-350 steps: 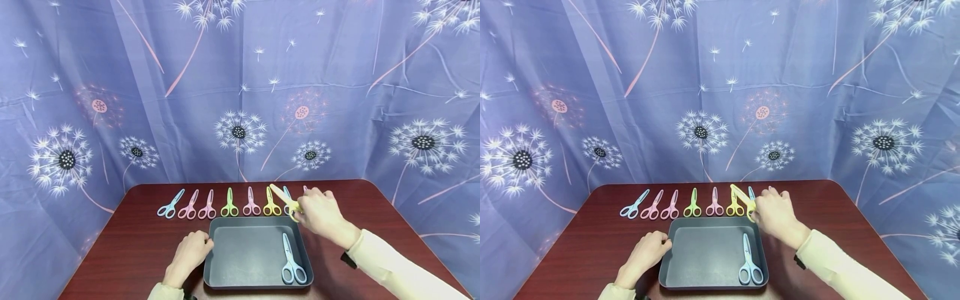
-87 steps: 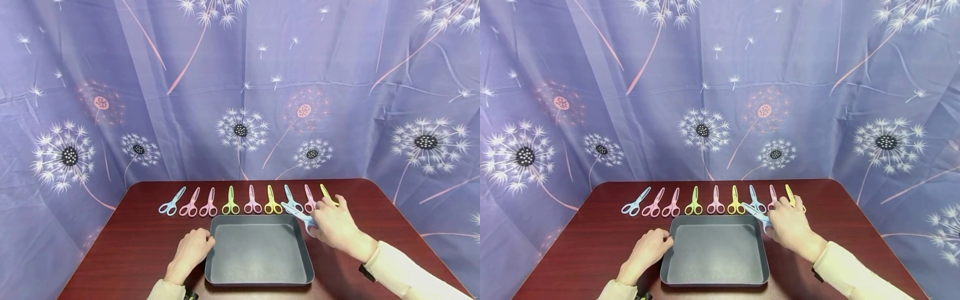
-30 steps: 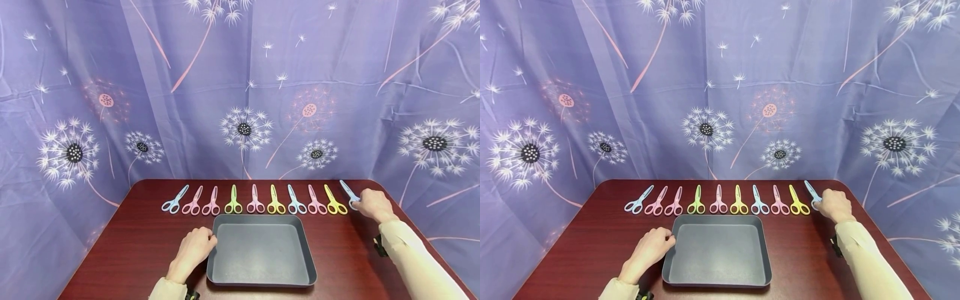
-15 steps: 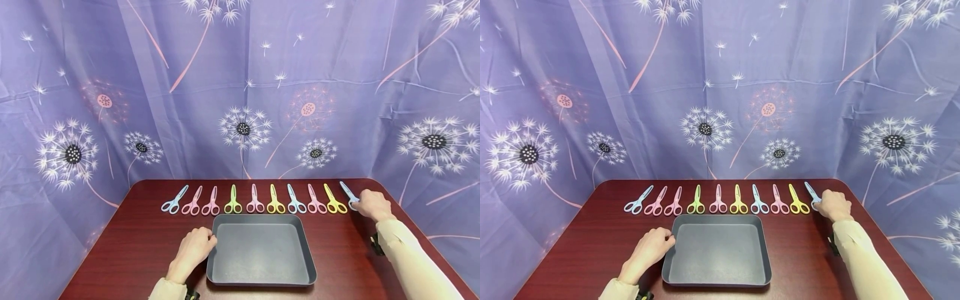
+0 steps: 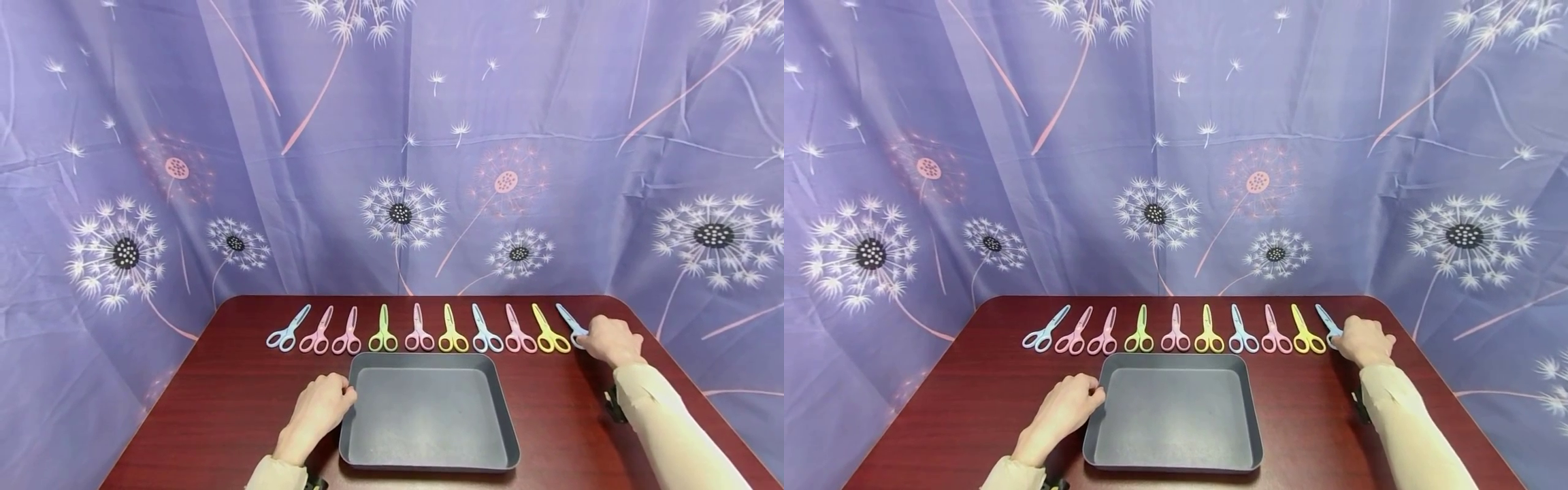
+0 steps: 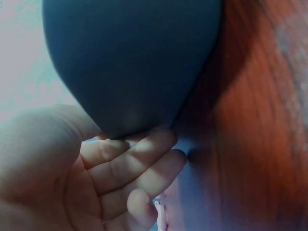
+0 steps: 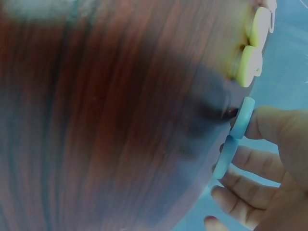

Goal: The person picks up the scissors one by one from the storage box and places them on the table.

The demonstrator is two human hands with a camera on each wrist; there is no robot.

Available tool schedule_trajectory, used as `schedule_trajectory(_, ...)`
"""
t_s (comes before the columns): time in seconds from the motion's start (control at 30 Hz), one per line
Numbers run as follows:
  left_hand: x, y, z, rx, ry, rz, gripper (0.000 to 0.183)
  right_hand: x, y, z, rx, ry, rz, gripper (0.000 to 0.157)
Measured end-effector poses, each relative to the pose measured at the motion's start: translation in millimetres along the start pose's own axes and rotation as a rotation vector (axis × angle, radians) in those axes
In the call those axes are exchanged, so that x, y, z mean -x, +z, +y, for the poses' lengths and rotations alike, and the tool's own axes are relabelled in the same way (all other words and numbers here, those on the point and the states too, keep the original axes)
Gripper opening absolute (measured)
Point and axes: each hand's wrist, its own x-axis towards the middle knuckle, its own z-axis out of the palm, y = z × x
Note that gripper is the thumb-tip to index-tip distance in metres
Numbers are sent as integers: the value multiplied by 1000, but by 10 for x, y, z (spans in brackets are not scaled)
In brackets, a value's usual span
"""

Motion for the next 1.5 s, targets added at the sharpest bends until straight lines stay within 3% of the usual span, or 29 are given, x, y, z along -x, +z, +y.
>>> schedule_trajectory(1.0, -12, 19, -10, -17, 17, 15, 32, 18, 83, 5, -2, 50, 16, 28)
schedule_trajectory(1.3, 4, 18, 22, -23, 30, 33, 30, 64, 64, 22, 7, 38, 21, 30)
schedule_trajectory(1.5, 7, 10, 33, -27, 20, 34, 31, 61, 50, -18, 11, -13, 60, 26)
